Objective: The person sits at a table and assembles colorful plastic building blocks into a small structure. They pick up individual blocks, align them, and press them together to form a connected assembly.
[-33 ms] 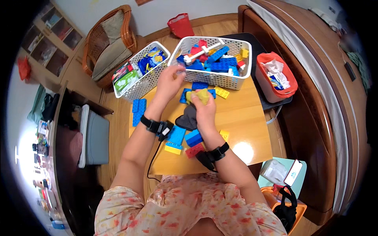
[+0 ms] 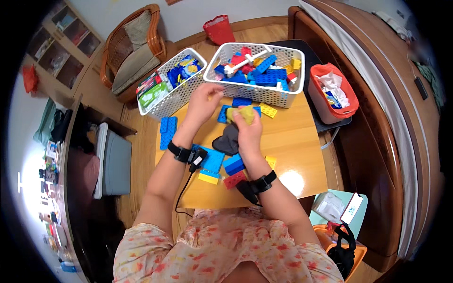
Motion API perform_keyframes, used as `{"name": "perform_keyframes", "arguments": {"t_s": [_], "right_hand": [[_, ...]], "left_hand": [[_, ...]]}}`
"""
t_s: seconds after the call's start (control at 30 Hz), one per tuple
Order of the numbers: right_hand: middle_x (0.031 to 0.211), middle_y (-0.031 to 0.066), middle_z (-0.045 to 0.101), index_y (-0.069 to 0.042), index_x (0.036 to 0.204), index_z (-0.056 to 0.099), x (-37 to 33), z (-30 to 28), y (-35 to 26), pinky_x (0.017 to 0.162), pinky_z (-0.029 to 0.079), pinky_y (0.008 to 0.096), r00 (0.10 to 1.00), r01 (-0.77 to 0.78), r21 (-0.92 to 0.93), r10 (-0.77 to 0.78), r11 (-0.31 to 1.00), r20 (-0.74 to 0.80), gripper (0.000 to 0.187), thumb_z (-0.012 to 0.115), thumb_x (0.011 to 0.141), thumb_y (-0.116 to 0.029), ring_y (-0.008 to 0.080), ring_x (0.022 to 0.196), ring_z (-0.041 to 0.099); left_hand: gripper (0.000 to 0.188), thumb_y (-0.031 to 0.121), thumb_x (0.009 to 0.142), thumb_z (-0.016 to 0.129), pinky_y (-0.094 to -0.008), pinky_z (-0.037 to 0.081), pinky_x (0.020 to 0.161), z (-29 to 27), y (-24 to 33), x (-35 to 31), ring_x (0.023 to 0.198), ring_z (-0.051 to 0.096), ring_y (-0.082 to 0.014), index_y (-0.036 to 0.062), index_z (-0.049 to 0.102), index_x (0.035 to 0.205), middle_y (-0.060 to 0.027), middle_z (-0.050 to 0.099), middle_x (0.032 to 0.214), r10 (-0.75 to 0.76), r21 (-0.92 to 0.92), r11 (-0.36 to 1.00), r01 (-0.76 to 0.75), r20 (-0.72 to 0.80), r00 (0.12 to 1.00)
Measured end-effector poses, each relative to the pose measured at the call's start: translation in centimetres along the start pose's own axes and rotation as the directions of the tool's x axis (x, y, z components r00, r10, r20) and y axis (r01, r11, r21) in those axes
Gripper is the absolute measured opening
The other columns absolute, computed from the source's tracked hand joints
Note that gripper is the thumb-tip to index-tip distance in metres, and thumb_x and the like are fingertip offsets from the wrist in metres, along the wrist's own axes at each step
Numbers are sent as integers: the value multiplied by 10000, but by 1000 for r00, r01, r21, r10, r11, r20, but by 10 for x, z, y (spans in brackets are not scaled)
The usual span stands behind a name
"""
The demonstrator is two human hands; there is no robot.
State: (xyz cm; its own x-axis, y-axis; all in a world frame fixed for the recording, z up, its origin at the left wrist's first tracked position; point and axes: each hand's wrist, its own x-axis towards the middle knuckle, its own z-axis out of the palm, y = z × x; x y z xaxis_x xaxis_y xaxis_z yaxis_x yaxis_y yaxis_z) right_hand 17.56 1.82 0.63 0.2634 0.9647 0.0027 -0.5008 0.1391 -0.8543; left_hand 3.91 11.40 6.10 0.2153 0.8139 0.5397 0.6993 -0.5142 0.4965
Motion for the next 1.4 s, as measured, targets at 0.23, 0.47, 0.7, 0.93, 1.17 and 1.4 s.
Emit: {"name": "perform_keyframes", "arguments": {"t_s": [0.23,0.47,0.7,0.93,1.17,1.4], "right_hand": [[1000,44,638,-9,1108,598,2,1,-14,795,497,267,996,66,75,-61,995,-62,258,705,903,-124,120,890,610],[997,41,638,-11,1097,602,6,4,-27,791,498,264,993,109,108,-103,988,-59,235,703,900,-91,128,883,614],[1003,52,638,-2,1107,596,6,0,-27,789,495,252,982,175,72,-170,982,-76,228,683,911,-79,126,881,611],[1035,67,632,5,1177,562,8,0,-22,810,496,260,980,192,13,-191,981,-53,283,662,929,-89,128,913,605],[1391,169,531,7,1438,428,7,-1,-8,1059,400,344,911,306,-214,-220,928,350,589,638,907,-138,250,1261,521],[1221,138,644,-60,1218,632,-8,13,-6,949,481,350,868,438,-472,-223,765,444,350,670,870,-72,269,1114,625]], "left_hand": [[252,195,847,720,-359,526,847,-49,-3,-107,960,653,-264,35,717,1041,-133,677,1039,-432,-67,880,471,300,850],[377,165,822,742,-383,467,979,-82,5,-158,1136,584,-306,41,656,1167,-129,631,1200,-163,-110,966,233,435,885],[437,186,857,699,-402,431,1052,-14,1,-96,1259,518,-342,104,620,1279,-163,563,1340,-167,-40,981,187,299,939],[361,161,826,718,-417,473,990,18,-21,-74,1095,588,-374,126,644,1178,-164,637,1157,-117,61,993,102,372,921],[299,193,924,679,-287,523,815,12,-19,-97,956,631,-165,54,604,1178,-30,642,1050,-395,-615,610,500,312,864],[248,137,966,623,-247,513,833,-10,9,-120,949,604,-92,44,575,1191,-35,608,1118,-398,-846,234,478,365,841]]}}
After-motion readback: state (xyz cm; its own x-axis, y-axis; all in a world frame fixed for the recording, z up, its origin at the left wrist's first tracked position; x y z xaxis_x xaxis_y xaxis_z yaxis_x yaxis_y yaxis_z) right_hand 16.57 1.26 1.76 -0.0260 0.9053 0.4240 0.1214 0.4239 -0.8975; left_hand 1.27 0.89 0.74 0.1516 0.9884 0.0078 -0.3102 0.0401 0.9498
